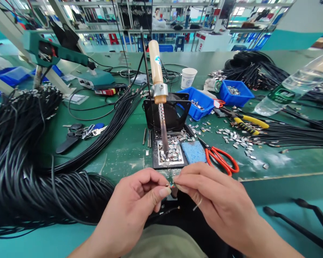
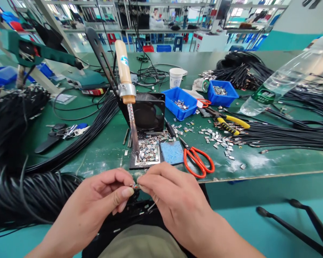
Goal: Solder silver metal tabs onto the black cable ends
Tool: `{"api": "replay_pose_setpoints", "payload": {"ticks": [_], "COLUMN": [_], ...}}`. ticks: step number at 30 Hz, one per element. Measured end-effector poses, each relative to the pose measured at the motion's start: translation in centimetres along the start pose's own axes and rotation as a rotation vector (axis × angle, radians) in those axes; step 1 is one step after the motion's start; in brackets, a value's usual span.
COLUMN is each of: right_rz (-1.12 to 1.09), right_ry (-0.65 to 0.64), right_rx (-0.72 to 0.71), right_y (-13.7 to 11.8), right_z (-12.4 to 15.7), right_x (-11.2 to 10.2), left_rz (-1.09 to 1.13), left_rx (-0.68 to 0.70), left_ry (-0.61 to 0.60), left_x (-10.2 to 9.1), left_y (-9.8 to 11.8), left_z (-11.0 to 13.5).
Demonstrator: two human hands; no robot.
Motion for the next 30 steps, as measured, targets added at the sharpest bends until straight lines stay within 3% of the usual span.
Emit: {"api": "replay_pose_setpoints", "payload": {"ticks": [21,30], "right_rz": [0.112,0.382], "right_ry": [-0.210,-0.218], "right_rx": [-0.036,-0.256], "right_y": [0.63,0.31], "right_z": [0.58,0.81], "right_x": [0.01,0.05], "left_rz": [-0.040,-0.016], "left_rx": [-0.030,-0.062], "left_ry": [-0.027,0.020], "left_x": [0.30,0.73], "left_y": [0.20,-0.31], "left_z": [0.49,0.68]}}
Point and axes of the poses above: each hand's wrist, its own z-axis away from the middle knuckle, its own x-axis out of the palm, y = z × x, the point moved 3 cm from there along -z, towards the middle knuckle, and after that the axes turned 3 degrees about y, right-handed, at the moved point
